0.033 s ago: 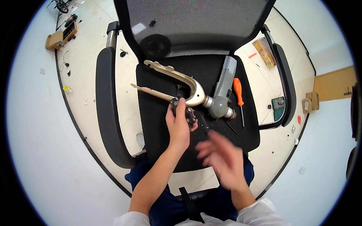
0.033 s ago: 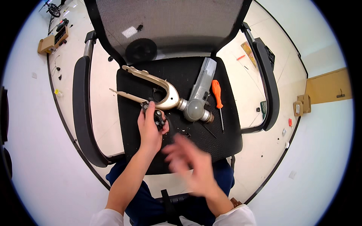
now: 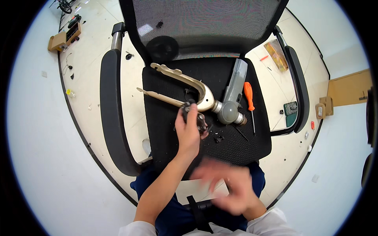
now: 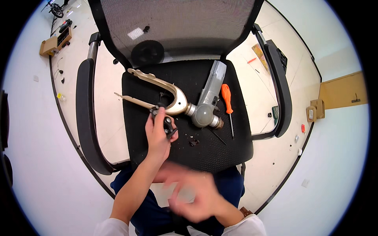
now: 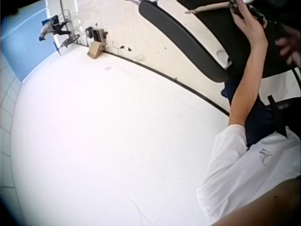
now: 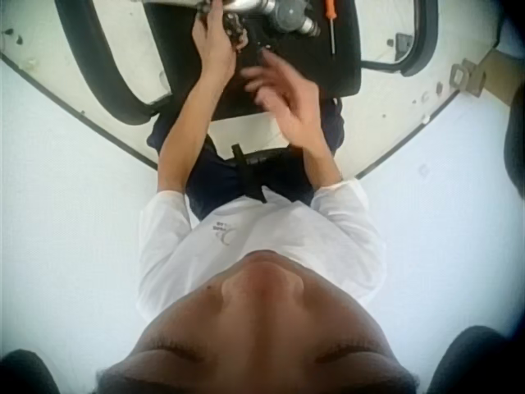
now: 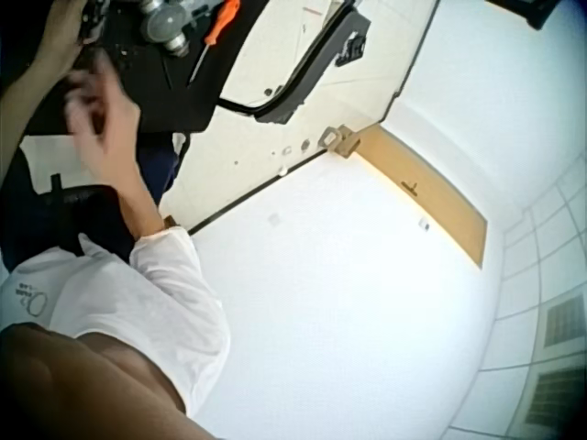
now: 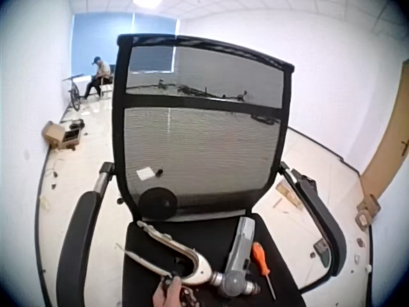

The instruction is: The person assembles small black bicycle components on a black mat, using a hex key to tighten screws. The person handles multiple small parts and aligns them with precision.

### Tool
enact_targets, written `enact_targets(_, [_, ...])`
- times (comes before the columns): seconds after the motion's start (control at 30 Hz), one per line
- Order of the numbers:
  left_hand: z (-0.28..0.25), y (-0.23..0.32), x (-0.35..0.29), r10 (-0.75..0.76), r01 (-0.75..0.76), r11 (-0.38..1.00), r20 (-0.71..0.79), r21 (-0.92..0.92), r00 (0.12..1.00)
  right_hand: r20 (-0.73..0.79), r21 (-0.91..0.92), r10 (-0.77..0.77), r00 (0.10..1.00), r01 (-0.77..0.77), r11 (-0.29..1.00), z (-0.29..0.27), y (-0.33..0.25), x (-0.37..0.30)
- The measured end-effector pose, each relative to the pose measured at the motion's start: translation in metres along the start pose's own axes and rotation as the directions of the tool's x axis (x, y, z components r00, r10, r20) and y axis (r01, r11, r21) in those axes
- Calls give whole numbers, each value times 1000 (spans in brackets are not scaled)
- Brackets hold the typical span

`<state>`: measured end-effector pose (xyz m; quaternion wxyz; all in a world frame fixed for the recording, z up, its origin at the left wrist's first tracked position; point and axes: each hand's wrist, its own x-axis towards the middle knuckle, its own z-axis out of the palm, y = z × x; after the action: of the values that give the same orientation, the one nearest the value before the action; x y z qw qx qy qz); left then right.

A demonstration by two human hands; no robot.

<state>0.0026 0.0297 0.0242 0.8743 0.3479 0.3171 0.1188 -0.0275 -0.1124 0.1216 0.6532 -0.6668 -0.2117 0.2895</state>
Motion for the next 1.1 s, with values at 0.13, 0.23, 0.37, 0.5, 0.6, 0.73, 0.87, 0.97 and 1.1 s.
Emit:
enact_targets(0.13, [0,-4,-9,-143,146,989,150,-3,978,152,-39,-218,964,226,973,-7,-15,-1])
enact_targets(0.23, [6,-4,-9,-221,215,974,100,67,970,-146,-405,-401,904,315,858,-36,6,21])
enact_targets(0.37, [2,-2,-10,-269,268,963,227,38,936,-189,-712,-445,875,190,676,-49,21,40])
enact_targets(0.5, [2,0,-8,-275,283,959,243,5,930,-109,-763,-350,930,148,630,-58,53,41])
enact_targets(0.6, [-2,0,-6,-244,260,964,209,-54,947,-120,-728,-223,967,67,682,-57,49,37])
enact_targets(0.73, [-2,-6,-3,-53,50,998,58,45,997,-258,-404,67,964,-171,899,-26,37,25])
enact_targets(0.87, [0,-21,-2,176,-179,939,37,294,984,-133,-218,-240,962,208,954,-8,52,32])
enact_targets(0.97, [-1,-23,-10,149,-200,914,168,352,975,-34,-484,-211,977,169,858,-27,30,40])
enact_targets(1.1, [1,-10,-20,-95,-118,886,423,449,901,-262,-507,-51,964,-92,857,-73,37,54])
